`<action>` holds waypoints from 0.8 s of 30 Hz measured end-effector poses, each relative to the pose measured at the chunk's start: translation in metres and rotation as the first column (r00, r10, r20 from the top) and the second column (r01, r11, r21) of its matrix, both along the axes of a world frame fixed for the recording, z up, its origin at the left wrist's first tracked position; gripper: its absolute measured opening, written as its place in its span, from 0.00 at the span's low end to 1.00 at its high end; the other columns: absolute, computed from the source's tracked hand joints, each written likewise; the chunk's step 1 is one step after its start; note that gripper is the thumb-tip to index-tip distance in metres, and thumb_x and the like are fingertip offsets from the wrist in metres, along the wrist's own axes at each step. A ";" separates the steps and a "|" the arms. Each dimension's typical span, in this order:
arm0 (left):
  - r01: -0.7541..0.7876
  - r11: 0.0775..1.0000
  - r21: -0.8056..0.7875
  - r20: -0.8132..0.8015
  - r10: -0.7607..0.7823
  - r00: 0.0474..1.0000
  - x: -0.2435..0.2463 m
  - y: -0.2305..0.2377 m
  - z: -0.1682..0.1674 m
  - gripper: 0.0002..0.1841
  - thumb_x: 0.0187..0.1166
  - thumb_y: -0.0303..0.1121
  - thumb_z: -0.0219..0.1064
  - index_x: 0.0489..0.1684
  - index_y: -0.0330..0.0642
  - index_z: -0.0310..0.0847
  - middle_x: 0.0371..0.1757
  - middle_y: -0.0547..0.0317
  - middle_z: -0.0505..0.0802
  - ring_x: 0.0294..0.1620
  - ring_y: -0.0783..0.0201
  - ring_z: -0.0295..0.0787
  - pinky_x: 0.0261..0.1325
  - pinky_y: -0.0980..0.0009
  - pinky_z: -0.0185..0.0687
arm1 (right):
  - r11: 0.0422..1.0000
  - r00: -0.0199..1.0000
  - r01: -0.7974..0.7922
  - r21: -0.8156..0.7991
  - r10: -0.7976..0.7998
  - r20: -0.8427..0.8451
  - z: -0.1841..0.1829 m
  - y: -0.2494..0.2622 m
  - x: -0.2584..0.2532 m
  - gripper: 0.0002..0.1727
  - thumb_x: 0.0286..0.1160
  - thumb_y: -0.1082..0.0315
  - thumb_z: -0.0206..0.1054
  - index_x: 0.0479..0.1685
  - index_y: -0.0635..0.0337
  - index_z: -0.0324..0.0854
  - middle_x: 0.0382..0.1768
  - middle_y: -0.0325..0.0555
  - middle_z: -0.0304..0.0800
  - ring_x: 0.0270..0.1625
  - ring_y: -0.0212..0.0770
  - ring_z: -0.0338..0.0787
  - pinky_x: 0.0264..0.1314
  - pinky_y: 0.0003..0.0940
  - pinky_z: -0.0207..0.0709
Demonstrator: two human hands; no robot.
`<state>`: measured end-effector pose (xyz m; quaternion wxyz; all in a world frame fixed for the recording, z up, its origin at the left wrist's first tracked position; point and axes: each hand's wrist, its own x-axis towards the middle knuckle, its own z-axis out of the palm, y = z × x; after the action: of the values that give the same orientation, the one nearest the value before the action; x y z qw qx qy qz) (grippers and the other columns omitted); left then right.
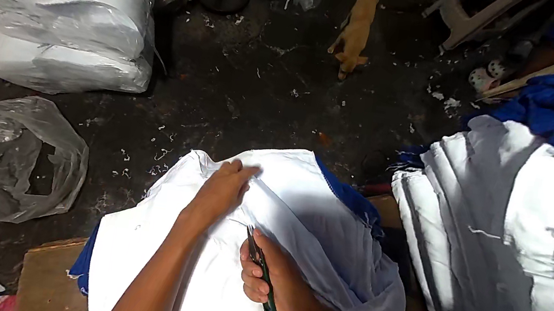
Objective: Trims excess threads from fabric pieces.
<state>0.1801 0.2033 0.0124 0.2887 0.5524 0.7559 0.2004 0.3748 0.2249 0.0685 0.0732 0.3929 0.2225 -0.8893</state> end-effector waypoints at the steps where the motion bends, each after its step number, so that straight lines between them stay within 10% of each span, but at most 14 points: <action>1: 0.043 0.997 -0.072 -0.024 -0.045 0.999 -0.001 0.005 -0.004 0.16 0.85 0.31 0.63 0.68 0.45 0.86 0.56 0.43 0.91 0.59 0.43 0.89 0.64 0.44 0.82 | 1.000 1.000 0.020 -0.004 -0.020 -0.001 0.000 0.000 0.002 0.27 0.96 0.49 0.32 0.37 0.53 0.71 0.16 0.30 0.65 0.12 0.23 0.65 0.14 0.15 0.64; 6: -0.129 0.969 0.210 -0.146 0.161 0.976 0.000 -0.026 0.016 0.08 0.83 0.28 0.65 0.42 0.38 0.92 0.39 0.51 0.94 0.43 0.51 0.93 0.51 0.49 0.88 | 0.997 0.990 0.072 0.006 -0.071 -0.121 -0.004 0.005 0.006 0.27 0.96 0.49 0.31 0.38 0.53 0.72 0.18 0.29 0.67 0.13 0.22 0.66 0.15 0.15 0.64; 24: -0.298 0.888 0.350 -0.017 0.324 0.946 0.026 -0.092 0.007 0.14 0.79 0.34 0.55 0.32 0.48 0.90 0.23 0.70 0.86 0.26 0.73 0.83 0.33 0.73 0.80 | 0.971 0.980 0.190 0.149 -0.197 0.036 -0.021 0.023 -0.057 0.25 0.97 0.48 0.39 0.33 0.54 0.68 0.13 0.31 0.60 0.10 0.24 0.60 0.13 0.15 0.58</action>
<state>0.2057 0.1116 0.0194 0.1238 0.4732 0.7981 0.3519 0.3178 0.2478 0.0477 -0.0369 0.4394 0.2451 -0.8634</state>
